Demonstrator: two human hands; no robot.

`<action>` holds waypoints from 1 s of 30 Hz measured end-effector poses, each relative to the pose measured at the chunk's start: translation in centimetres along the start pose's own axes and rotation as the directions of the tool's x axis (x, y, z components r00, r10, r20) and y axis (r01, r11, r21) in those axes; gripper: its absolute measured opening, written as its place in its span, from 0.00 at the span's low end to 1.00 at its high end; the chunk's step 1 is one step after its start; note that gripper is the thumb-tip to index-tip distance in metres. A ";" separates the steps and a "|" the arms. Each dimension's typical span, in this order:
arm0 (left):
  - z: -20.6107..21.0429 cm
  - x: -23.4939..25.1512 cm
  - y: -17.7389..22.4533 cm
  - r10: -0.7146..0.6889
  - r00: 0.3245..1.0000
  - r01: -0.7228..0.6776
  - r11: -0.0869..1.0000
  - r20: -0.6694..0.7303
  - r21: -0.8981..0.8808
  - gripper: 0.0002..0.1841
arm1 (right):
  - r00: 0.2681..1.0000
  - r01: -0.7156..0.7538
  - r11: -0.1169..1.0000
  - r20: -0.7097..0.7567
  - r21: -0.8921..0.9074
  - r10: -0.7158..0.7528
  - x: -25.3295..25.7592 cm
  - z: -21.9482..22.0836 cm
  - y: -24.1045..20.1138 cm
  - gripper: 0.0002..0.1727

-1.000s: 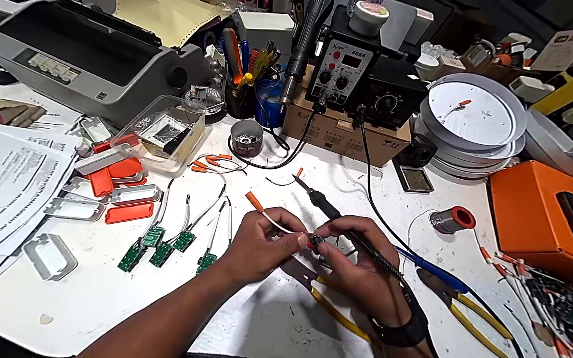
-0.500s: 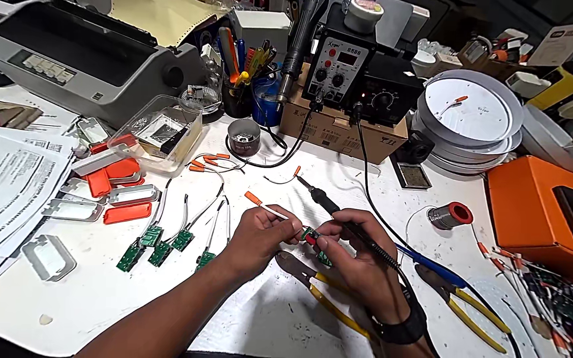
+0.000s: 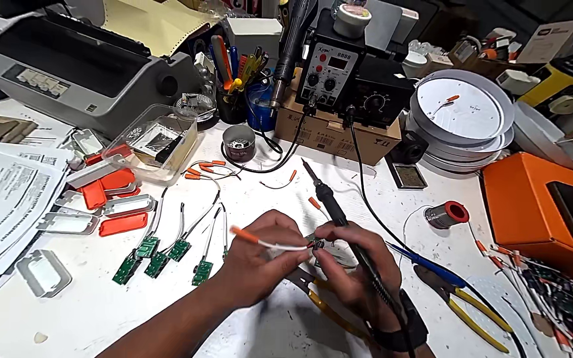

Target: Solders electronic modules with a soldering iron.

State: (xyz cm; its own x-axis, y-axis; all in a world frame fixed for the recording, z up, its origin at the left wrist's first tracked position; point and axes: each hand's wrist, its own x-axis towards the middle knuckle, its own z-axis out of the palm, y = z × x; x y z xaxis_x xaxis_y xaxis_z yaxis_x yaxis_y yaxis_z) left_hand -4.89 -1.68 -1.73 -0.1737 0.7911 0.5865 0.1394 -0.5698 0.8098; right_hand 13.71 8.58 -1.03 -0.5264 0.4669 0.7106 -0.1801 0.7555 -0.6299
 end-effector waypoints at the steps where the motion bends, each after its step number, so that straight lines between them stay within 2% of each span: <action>1: 0.0 -0.1 0.2 0.046 0.999 -0.046 0.998 0.011 0.045 0.05 | 0.997 0.069 0.997 -0.030 -0.018 -0.069 -0.1 0.2 0.2 0.21; 3: 0.0 -0.1 0.4 0.086 0.996 -0.084 0.993 -0.020 0.080 0.08 | 0.983 0.168 0.982 -0.061 -0.087 -0.173 -0.2 0.3 0.2 0.22; 4: 0.1 -0.2 0.5 0.045 0.997 -0.042 0.998 -0.060 0.056 0.09 | 0.976 0.196 0.972 -0.066 -0.126 -0.205 -0.3 0.3 0.1 0.23; 6: 0.1 0.0 0.8 -0.141 0.986 0.130 0.985 -0.093 -0.109 0.13 | 0.967 0.233 0.955 -0.058 -0.182 -0.247 -0.3 0.2 -0.2 0.22; 7: -0.2 0.1 0.8 -0.253 0.967 0.239 0.944 -0.035 -0.227 0.16 | 0.964 0.249 0.946 -0.040 -0.205 -0.263 -0.3 0.1 -0.3 0.22; 9: -0.9 0.1 0.6 -0.399 0.898 0.441 0.801 0.187 -0.406 0.22 | 0.958 0.278 0.930 0.005 -0.242 -0.285 -0.4 -0.1 -0.3 0.21; 11: -1.1 0.2 0.6 -0.425 0.834 0.550 0.697 0.353 -0.460 0.15 | 0.956 0.291 0.919 0.039 -0.267 -0.291 -0.4 -0.1 -0.4 0.19; 12: -1.0 0.2 0.8 -0.438 0.817 0.574 0.672 0.375 -0.468 0.10 | 0.956 0.291 0.916 0.049 -0.277 -0.289 -0.5 -0.1 -0.4 0.19; 14: -0.7 0.1 1.1 -0.455 0.825 0.565 0.692 0.335 -0.449 0.04 | 0.960 0.278 0.919 0.056 -0.281 -0.273 -0.5 0.0 -0.5 0.19; 19: -0.1 -0.2 0.9 -0.362 0.924 0.382 0.893 0.122 -0.238 0.06 | 0.973 0.207 0.953 -0.054 -0.222 -0.224 -0.5 0.4 0.1 0.24; 23: 0.0 -0.1 0.7 -0.335 0.941 0.337 0.923 0.046 -0.188 0.07 | 0.976 0.168 0.967 -0.106 -0.191 -0.191 -0.3 0.3 0.3 0.23; 26: 0.1 -0.1 0.2 -0.272 0.961 0.265 0.957 -0.047 -0.115 0.06 | 0.974 0.165 0.973 -0.131 -0.159 -0.187 -0.2 0.1 -0.1 0.11; 27: 0.0 -0.1 0.0 -0.241 0.967 0.233 0.968 -0.083 -0.088 0.06 | 0.974 0.160 0.975 -0.139 -0.154 -0.181 -0.2 0.0 -0.3 0.09; 30: -0.1 -0.2 -0.5 -0.159 0.973 0.160 0.987 -0.166 -0.002 0.06 | 0.977 0.101 0.980 -0.169 -0.173 -0.131 -0.1 -0.5 -1.0 0.16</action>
State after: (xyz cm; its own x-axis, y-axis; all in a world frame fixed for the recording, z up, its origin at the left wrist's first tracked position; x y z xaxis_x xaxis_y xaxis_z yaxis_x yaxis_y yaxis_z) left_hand -5.00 -1.53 -2.22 -0.3530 0.8234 0.4444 0.1077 -0.4360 0.8935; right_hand 14.34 8.03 -0.29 -0.3501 0.4349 0.8296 -0.0856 0.8671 -0.4907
